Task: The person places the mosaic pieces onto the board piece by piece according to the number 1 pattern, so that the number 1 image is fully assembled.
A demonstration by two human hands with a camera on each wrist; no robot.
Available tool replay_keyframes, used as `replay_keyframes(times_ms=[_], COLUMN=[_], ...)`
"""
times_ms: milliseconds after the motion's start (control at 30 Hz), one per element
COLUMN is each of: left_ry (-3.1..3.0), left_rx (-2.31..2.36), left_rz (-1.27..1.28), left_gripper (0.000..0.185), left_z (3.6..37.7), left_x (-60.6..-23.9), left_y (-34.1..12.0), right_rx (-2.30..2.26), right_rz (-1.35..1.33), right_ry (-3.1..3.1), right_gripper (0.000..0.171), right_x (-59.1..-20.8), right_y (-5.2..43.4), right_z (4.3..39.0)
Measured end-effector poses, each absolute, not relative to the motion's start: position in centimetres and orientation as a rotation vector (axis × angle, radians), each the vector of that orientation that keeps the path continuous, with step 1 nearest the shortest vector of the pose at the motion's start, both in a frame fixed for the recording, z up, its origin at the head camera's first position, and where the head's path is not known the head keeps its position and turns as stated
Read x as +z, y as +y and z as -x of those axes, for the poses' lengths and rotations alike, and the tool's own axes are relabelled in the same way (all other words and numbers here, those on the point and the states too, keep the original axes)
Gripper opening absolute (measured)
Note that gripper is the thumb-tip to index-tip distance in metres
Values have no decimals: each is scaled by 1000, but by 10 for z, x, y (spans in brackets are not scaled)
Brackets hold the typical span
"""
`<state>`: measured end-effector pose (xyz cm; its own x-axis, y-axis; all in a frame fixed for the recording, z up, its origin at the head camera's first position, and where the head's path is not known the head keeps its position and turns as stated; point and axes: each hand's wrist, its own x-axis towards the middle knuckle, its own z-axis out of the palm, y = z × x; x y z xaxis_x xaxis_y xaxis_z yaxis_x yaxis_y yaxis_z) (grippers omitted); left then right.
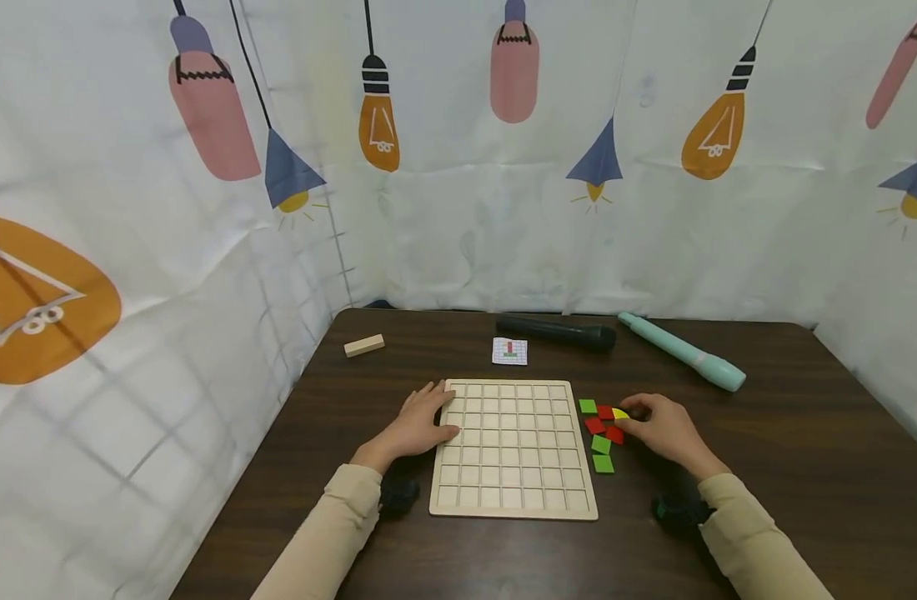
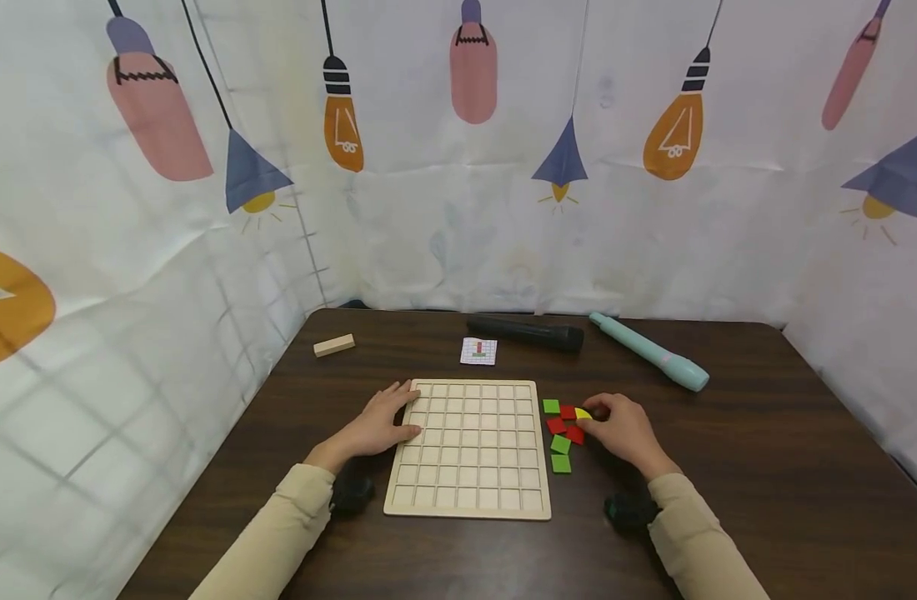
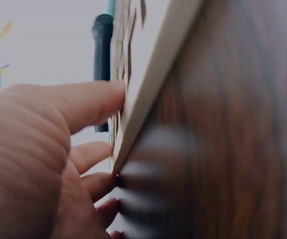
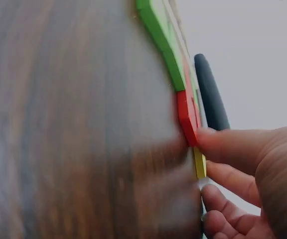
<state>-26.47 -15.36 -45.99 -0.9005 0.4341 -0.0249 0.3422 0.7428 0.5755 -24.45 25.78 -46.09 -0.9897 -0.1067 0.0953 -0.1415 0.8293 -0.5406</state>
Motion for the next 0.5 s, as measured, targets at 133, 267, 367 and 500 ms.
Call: replay_keyframes(times_ms=[133,267,367,500], left_ry=[2785,2792,2798,2804], left_rx=[995,1042,1039,1047], left_rz=[-620,-625,-642,-657], left_gripper=[62,61,61,60], left_z=[262,261,261,263], left_x=[-464,-469,-471,-471], left_y=[-157,-161,-162,-160], right_rx=[884,895,888,867], right_rz=[-173,-143,-118,-103], right_ry=[-2910,-2902,-2891,-2872], right_gripper=[36,35,30,25], right_x=[-465,-469,-470,-470], right_y=[257,255,256,258], right_z=[246,247,246,244])
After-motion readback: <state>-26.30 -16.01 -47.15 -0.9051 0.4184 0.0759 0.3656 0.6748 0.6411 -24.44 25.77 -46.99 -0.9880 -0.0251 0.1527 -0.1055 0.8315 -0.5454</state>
